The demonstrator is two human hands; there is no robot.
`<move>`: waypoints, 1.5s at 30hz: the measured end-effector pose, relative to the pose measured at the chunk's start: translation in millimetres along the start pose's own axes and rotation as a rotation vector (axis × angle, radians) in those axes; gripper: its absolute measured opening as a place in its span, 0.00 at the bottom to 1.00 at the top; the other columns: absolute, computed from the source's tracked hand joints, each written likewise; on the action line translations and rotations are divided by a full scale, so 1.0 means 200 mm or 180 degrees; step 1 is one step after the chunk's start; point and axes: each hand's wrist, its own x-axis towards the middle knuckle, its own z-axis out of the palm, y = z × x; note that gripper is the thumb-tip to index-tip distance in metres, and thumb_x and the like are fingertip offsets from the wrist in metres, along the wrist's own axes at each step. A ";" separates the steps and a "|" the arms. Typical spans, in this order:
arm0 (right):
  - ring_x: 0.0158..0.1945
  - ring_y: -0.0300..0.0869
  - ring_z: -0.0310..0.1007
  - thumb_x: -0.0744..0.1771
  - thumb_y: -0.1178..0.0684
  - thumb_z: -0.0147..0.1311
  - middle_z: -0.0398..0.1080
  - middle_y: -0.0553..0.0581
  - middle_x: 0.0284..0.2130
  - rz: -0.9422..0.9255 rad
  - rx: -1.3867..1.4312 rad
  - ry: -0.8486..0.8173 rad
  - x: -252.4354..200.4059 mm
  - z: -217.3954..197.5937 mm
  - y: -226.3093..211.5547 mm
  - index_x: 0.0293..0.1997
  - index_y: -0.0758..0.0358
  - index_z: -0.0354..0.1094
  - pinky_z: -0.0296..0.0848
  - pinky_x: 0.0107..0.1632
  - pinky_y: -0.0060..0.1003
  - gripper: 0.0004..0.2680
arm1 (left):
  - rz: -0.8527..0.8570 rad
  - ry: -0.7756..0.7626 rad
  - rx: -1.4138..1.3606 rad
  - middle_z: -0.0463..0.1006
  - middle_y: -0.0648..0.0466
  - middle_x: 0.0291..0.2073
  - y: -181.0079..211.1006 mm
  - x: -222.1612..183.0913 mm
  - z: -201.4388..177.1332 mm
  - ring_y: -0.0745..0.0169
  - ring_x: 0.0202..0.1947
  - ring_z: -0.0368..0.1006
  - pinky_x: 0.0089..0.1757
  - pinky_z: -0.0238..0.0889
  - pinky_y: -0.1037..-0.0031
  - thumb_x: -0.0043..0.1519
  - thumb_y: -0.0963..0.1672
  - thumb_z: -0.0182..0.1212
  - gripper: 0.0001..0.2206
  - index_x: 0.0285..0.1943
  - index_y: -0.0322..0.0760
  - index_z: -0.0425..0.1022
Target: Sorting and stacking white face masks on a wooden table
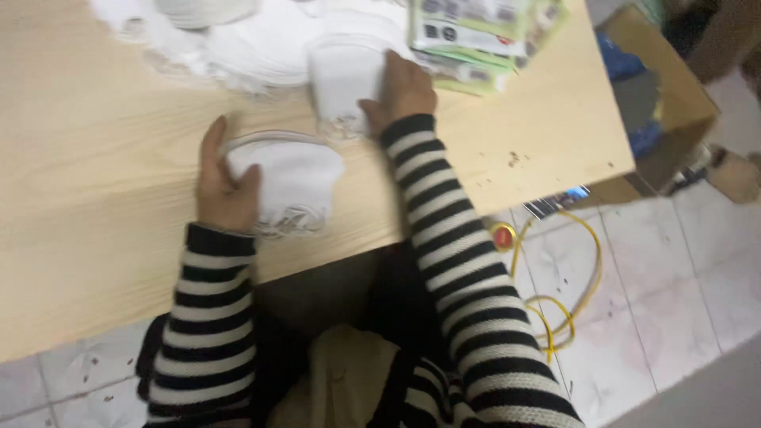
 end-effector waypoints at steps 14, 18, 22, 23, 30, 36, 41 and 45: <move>0.47 0.51 0.71 0.65 0.56 0.58 0.73 0.60 0.46 -0.0839 0.0712 0.1049 -0.02 0.11 0.14 0.56 0.54 0.71 0.71 0.45 0.41 0.13 | -0.0170 -0.0077 0.0959 0.77 0.57 0.42 -0.04 -0.02 -0.05 0.72 0.23 0.54 0.29 0.51 0.80 0.66 0.35 0.53 0.14 0.49 0.43 0.83; 0.50 0.58 0.73 0.64 0.57 0.50 0.74 0.64 0.47 -0.1284 0.0866 0.1608 -0.02 0.09 0.13 0.52 0.56 0.72 0.72 0.53 0.53 0.12 | 0.0066 -0.0122 0.1155 0.78 0.52 0.41 -0.19 0.01 -0.07 0.68 0.29 0.64 0.37 0.57 0.78 0.63 0.37 0.55 0.13 0.49 0.43 0.83; 0.45 0.45 0.77 0.70 0.52 0.45 0.75 0.54 0.41 -0.1011 0.1978 0.1730 -0.18 -0.16 -0.09 0.47 0.60 0.69 0.75 0.48 0.37 0.07 | -0.0583 -0.0048 0.0983 0.77 0.61 0.42 -0.03 0.00 -0.05 0.74 0.24 0.55 0.31 0.56 0.82 0.64 0.39 0.58 0.10 0.50 0.44 0.83; 0.33 0.41 0.74 0.70 0.51 0.46 0.72 0.53 0.35 -0.0769 0.2783 0.1170 -0.21 -0.21 -0.13 0.44 0.59 0.67 0.77 0.34 0.33 0.06 | -0.0418 -0.0078 0.0935 0.80 0.56 0.44 -0.02 0.00 -0.04 0.70 0.36 0.65 0.41 0.61 0.79 0.67 0.41 0.57 0.07 0.47 0.40 0.82; 0.15 0.41 0.74 0.67 0.57 0.56 0.73 0.59 0.20 -0.0542 0.4211 -0.0526 -0.30 -0.09 -0.21 0.44 0.62 0.73 0.75 0.17 0.29 0.05 | -0.1444 0.0190 0.0117 0.79 0.43 0.42 0.22 -0.05 -0.02 0.55 0.45 0.74 0.53 0.66 0.66 0.68 0.67 0.46 0.33 0.50 0.43 0.82; 0.13 0.46 0.72 0.65 0.60 0.58 0.72 0.76 0.36 -0.0251 0.4053 -0.1136 -0.32 0.13 -0.25 0.44 0.69 0.72 0.73 0.13 0.30 0.06 | -0.0943 0.0051 -0.0181 0.79 0.48 0.35 -0.46 -0.03 -0.14 0.63 0.38 0.78 0.43 0.71 0.78 0.74 0.46 0.61 0.09 0.51 0.35 0.79; 0.28 0.51 0.80 0.66 0.42 0.59 0.76 0.66 0.31 -0.0428 0.3273 -0.0861 -0.28 0.11 -0.25 0.43 0.57 0.75 0.81 0.29 0.41 0.11 | -0.1098 -0.0011 -0.0192 0.79 0.46 0.32 -0.14 -0.02 -0.08 0.61 0.32 0.78 0.38 0.73 0.73 0.74 0.43 0.57 0.08 0.52 0.33 0.78; 0.41 0.57 0.81 0.68 0.45 0.54 0.79 0.62 0.36 -0.0680 0.2393 -0.0290 -0.28 0.06 -0.24 0.46 0.54 0.74 0.81 0.44 0.49 0.08 | -0.1065 0.0084 -0.0032 0.78 0.46 0.30 -0.33 0.03 -0.14 0.60 0.31 0.78 0.34 0.74 0.70 0.70 0.43 0.61 0.06 0.54 0.40 0.80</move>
